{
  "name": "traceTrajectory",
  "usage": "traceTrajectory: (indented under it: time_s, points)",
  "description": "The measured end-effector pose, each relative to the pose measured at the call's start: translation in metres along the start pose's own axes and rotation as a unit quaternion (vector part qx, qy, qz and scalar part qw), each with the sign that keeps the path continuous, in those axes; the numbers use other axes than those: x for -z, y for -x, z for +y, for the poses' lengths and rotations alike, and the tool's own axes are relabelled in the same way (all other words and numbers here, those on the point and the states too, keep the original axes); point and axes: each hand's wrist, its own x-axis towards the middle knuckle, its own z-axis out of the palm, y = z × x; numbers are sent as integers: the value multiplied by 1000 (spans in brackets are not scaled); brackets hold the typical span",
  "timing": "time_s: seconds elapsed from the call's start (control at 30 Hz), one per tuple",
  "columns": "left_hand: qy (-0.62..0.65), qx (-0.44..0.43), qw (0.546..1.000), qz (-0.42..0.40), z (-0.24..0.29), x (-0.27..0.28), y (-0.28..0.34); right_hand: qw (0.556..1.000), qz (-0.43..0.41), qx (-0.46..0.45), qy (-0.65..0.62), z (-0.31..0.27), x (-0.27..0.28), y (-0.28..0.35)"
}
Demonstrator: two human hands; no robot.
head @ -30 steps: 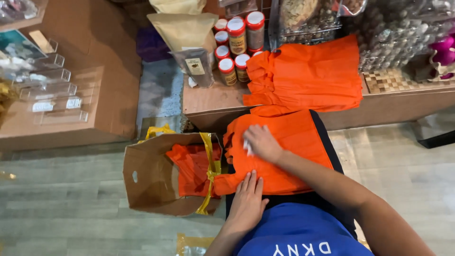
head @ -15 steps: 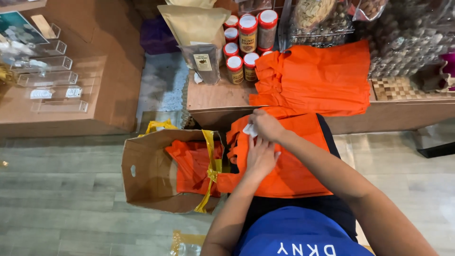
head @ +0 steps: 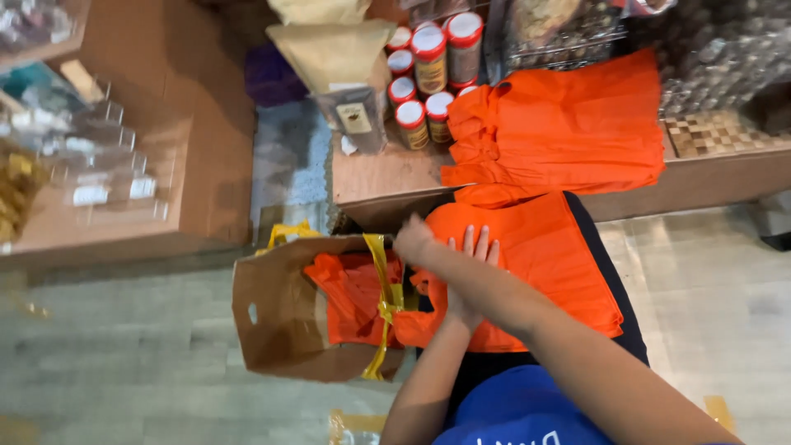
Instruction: The person is organizing orange plastic bags by separating them from a stack, smoothing them out, and placing them neatly into a cardboard box.
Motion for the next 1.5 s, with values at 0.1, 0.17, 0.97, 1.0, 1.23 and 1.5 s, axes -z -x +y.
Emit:
traceTrajectory:
  time_s: [0.1,0.17,0.97,1.0,1.23,1.5]
  points:
    - [43,21,999,7,0,-4,-2,976,15,111,-185,-34,-27,10]
    - [86,39,995,33,-8,-31,-12,951,144,104,-254,-23,44,38]
    - [260,202,941,73,-29,35,2,920,232,-316,12,218,-74,234]
    - [261,201,941,75,-29,36,-1,908,244,-342,7,228,-82,235]
    - [507,244,811,161,-37,25,-3,857,403,-203,-249,73,35,220]
    - [470,232,837,157,-41,19,-6,902,368,-155,-165,54,-25,189]
